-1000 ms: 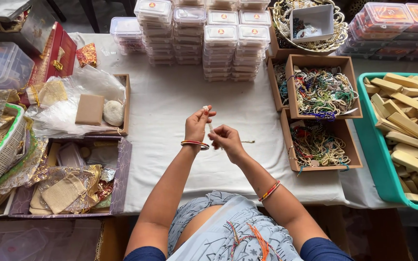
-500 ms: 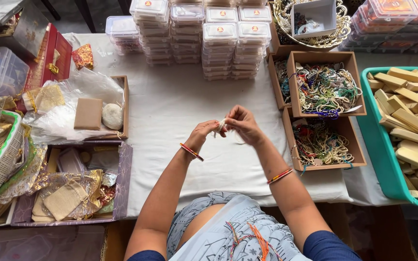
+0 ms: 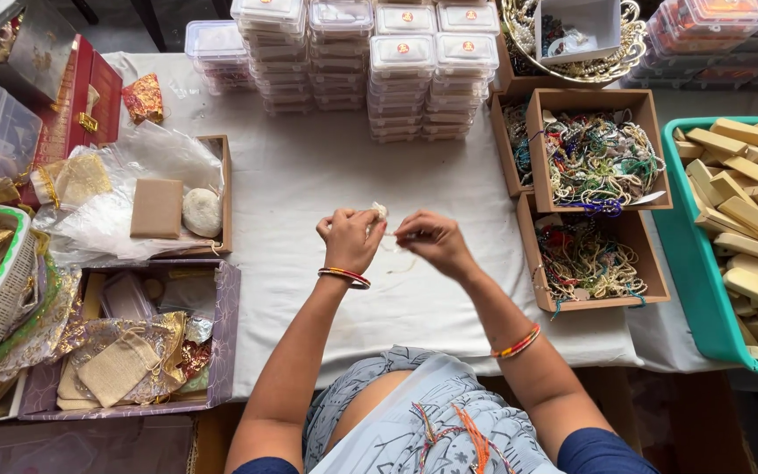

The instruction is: The person folds a small cloth pouch, places it into a clear plastic container, and stacks the container. They then pick up a beaded necklace, straighten it on the table, fold it, and place it into a small plastic bag. Finally, they place the bagged necklace into another cloth pouch and tie it closed.

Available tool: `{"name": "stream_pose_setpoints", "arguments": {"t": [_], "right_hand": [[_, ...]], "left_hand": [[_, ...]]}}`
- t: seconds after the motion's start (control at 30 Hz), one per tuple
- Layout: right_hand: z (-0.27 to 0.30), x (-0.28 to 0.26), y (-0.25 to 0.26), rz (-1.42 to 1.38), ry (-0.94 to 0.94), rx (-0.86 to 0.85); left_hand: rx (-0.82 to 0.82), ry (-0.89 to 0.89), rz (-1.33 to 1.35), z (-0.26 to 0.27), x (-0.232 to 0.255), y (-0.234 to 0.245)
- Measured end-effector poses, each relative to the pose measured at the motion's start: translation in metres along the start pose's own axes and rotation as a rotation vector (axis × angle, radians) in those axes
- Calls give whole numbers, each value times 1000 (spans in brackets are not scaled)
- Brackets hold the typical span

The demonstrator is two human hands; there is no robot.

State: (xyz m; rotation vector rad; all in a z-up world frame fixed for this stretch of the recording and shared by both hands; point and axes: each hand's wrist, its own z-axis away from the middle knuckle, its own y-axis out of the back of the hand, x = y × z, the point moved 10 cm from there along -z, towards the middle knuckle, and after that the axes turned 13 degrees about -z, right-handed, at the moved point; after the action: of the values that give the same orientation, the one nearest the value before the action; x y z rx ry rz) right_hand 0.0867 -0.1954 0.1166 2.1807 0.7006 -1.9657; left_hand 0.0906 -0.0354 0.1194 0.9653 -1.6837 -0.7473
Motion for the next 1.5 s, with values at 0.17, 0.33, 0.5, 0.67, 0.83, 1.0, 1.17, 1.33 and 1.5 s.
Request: {"name": "stream_pose_setpoints", "arguments": {"t": [0.17,0.33,0.5,0.67,0.83,1.0,1.17,1.33,1.5], "right_hand": [[-18,-8,29,-220,54,77],[-11,53,25,-763,-66,193],[3,68,6,-937,-127,290],[3,55,6,-447,-109,273],[-2,-33,-23,594,192,2],[-6,-64,-45,1020,298,-141],[-12,-42,-13,209,151,-40],[4,55,9,-532,-65,237],[23,91,10,-483,-215,391]], "left_hand": [[-546,128,675,12,6,-64],[-532,283,1320,12,11,-86],[-330,404,1499,9,19,-50],[11,162,561,10,9,-12],[68,1,-9,14,28,11],[-160,126,17,7,21,-3],[-454,505,887,29,-14,-75],[-445,840,1279,46,-4,-78],[-243,1025,1362,54,-28,-100]]}}
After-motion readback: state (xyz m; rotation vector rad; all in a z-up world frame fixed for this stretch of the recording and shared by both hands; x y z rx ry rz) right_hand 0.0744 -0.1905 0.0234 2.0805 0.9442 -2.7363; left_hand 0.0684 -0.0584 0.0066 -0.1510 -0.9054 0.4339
